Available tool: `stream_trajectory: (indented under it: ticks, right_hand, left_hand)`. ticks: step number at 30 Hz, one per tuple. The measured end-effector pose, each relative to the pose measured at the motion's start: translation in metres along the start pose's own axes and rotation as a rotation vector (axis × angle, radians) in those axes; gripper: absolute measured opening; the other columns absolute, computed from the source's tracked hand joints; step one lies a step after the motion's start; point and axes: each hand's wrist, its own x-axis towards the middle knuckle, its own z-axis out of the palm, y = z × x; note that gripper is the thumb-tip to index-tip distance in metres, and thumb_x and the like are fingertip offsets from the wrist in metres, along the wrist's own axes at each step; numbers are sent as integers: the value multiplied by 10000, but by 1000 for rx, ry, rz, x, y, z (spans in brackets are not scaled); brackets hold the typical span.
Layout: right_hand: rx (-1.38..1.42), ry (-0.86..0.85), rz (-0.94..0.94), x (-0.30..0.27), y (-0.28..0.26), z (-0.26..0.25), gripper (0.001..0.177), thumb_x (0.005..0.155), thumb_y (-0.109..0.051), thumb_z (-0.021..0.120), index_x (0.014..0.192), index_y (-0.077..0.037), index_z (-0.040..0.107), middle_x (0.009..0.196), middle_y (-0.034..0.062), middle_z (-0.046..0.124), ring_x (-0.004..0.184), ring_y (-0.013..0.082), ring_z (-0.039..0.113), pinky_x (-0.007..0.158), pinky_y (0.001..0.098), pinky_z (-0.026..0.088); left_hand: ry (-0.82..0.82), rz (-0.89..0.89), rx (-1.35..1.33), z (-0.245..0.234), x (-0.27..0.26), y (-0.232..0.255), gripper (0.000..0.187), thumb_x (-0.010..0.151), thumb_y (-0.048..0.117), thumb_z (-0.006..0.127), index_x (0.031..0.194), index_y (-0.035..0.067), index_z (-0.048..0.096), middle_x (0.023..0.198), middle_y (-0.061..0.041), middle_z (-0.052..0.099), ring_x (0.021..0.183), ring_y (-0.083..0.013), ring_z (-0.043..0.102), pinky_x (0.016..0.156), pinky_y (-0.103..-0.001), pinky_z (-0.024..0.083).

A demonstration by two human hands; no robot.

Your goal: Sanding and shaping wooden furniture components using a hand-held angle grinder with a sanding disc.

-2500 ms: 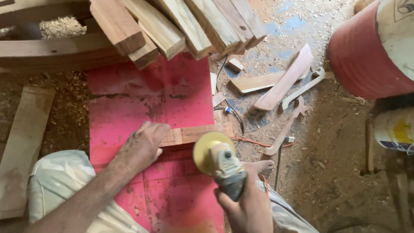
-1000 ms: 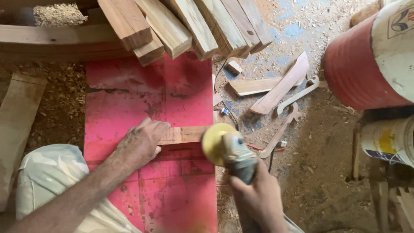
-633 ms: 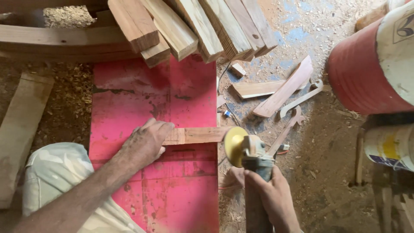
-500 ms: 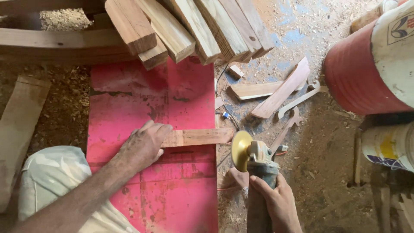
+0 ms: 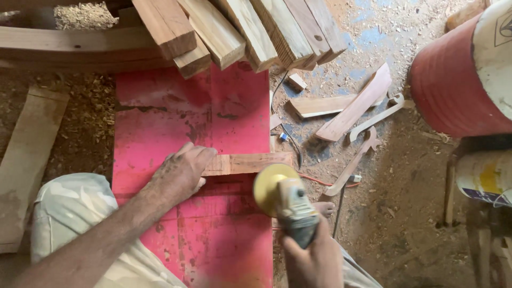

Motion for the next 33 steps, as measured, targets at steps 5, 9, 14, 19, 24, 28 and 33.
stream_trajectory:
  ticks: [5,9,14,19,24,28,33]
  right_hand:
    - [77,78,-13,29,46,-7,637,699,-428,817,1214,-105,629,1040,180,786,1004,329,785,890,445,577]
    - [-58,-23,-60,2,-8,-11,776,668,-450,838,1335,-176,552,1023,201,767,982,360,755,866,461,564]
    - [-152,-72,-175,-7,-33,-4,866,637,-485,854,1390,-206,527,998,219,757,949,411,725,846,490,548]
    - [-133,21,22,11,-22,-17,762,679,-494,823,1328,-188,569,959,217,766,956,411,747,862,499,567]
    - [-184,62,-15,18,-31,-19,821,676,-499,822,1381,-179,550,978,224,755,973,423,732,854,512,563]
    - [-210,3,-142,10,-54,-13,791,674,-479,817,1369,-192,573,965,217,760,968,414,730,842,508,555]
    - [-156,-12,-44,14,-29,-14,714,683,-438,810,1315,-195,584,958,184,795,943,360,780,875,467,582]
  left_hand:
    - [-23,-11,47,5,1,-4,649,639,27,830,1239,62,587,1111,-107,682,1077,-330,606,901,-456,545]
    - [-15,-15,50,7,1,-4,668,621,45,846,1236,64,586,1116,-110,681,1075,-339,601,906,-458,541]
    - [14,12,29,11,1,-8,672,601,29,839,1224,70,591,1145,-109,680,1081,-341,604,911,-457,545]
    - [-24,-39,31,1,1,0,624,633,32,842,1201,84,589,1134,-92,681,1099,-336,603,888,-481,547]
    - [-51,-51,43,3,3,1,657,636,41,853,1232,90,579,1147,-96,665,1117,-338,591,873,-501,545]
    - [-66,-74,45,1,4,3,553,681,15,820,1174,83,578,1151,-82,661,1118,-319,593,897,-491,547]
    - [-77,-97,16,1,2,1,505,684,26,815,1127,96,584,1154,-64,654,1126,-321,581,884,-512,536]
